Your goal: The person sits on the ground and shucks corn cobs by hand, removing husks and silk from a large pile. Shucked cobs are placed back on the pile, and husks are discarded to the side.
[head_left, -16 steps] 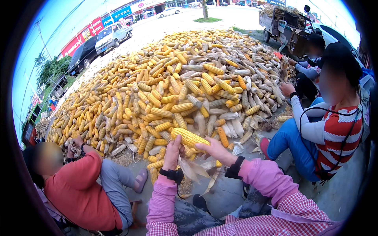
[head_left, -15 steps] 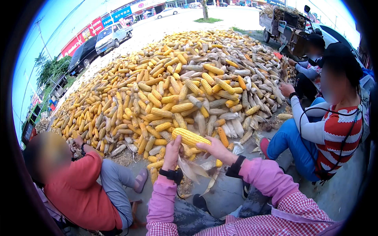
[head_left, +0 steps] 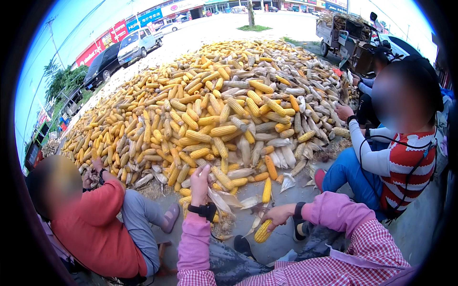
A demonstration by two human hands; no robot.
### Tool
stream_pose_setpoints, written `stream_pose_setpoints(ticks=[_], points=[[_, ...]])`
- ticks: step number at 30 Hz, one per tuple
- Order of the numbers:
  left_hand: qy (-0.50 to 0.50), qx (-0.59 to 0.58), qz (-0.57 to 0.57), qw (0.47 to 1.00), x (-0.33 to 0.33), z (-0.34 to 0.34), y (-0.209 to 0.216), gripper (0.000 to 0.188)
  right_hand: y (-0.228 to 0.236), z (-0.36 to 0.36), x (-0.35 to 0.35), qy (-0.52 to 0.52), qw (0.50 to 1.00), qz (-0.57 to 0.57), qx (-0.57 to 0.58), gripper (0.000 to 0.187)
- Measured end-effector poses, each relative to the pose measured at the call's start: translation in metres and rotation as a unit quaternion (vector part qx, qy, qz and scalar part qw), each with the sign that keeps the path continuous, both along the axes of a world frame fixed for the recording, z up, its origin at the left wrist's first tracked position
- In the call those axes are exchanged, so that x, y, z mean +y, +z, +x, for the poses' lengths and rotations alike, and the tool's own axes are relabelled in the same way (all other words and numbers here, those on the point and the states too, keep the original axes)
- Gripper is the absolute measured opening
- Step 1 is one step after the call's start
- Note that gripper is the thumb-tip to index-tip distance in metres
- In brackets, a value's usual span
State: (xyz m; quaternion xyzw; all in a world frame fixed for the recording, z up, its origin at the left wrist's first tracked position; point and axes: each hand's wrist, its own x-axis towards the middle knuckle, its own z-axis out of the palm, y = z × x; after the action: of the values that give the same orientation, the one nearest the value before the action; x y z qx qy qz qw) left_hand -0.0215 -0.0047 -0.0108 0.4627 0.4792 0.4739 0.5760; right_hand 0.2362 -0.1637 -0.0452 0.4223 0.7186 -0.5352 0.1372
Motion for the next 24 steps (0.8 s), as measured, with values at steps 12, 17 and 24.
stream_pose_setpoints(ticks=[12, 17, 24], points=[[0.01, 0.03, 0.022, 0.999, 0.009, 0.01, -0.008, 0.027, -0.074, 0.01, -0.038, 0.056, 0.984, -0.158, -0.055, 0.055], [-0.009, 0.027, 0.024, 0.999, 0.01, 0.018, -0.008, 0.027, -0.083, 0.036, 0.001, 0.018, 0.979, -0.18, -0.095, 0.061], [0.029, 0.06, 0.058, 0.996, 0.006, 0.009, -0.007, 0.027, 0.133, 0.136, 0.119, -0.512, 0.313, 0.195, 0.776, 0.042]])
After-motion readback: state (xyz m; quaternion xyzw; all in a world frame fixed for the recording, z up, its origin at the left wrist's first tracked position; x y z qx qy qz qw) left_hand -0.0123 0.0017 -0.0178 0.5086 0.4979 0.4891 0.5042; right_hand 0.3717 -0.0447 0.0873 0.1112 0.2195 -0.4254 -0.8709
